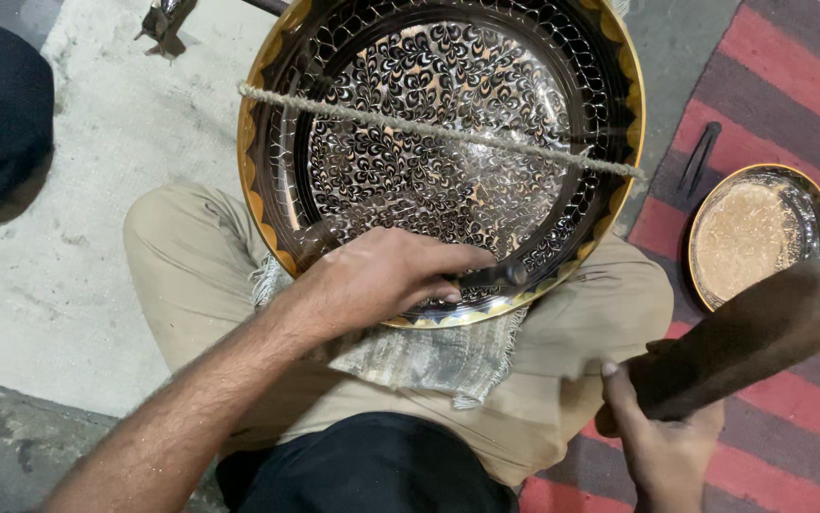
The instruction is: The person sharpens a chisel on a stone, then uses a hammer and chisel to engrave a decorative pattern into a metal plate. The plate is held in place by a rope across its surface.
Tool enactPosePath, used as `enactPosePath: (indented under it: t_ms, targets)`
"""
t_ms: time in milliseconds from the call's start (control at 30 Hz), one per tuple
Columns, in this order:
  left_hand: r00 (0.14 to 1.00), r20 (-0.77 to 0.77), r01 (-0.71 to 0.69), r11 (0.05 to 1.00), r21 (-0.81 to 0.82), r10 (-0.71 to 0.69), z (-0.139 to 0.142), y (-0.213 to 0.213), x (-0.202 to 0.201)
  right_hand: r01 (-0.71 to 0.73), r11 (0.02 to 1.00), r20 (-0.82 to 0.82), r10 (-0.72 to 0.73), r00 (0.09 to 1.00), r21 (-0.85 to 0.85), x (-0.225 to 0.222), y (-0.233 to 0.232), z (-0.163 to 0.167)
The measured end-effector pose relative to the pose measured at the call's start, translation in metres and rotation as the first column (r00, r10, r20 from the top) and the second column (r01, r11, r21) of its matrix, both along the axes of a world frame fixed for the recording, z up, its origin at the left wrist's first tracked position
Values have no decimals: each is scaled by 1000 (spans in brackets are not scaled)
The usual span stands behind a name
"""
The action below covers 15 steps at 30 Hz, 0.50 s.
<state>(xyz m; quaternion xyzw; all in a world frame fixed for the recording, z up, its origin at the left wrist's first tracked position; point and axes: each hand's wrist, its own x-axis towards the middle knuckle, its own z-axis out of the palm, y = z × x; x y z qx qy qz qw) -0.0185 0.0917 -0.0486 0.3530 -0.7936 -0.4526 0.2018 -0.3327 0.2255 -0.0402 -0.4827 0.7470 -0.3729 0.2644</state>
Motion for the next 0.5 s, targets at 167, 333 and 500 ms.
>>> enactPosePath:
  t_ms: [167, 333, 500]
  targets:
    - [986, -75, -147, 989, -13, 146, 6, 9, 3, -132, 951, -537, 268, 800, 279, -6, -6, 15]
    - [866, -50, -481, 856, 190, 498, 10, 42, -2, -197, 928, -382, 314, 869, 316, -6, -27, 24]
    - [840, 32, -541, 834, 109, 541, 5, 50, -7, -331, 868, -479, 484, 732, 371, -3, -63, 34]
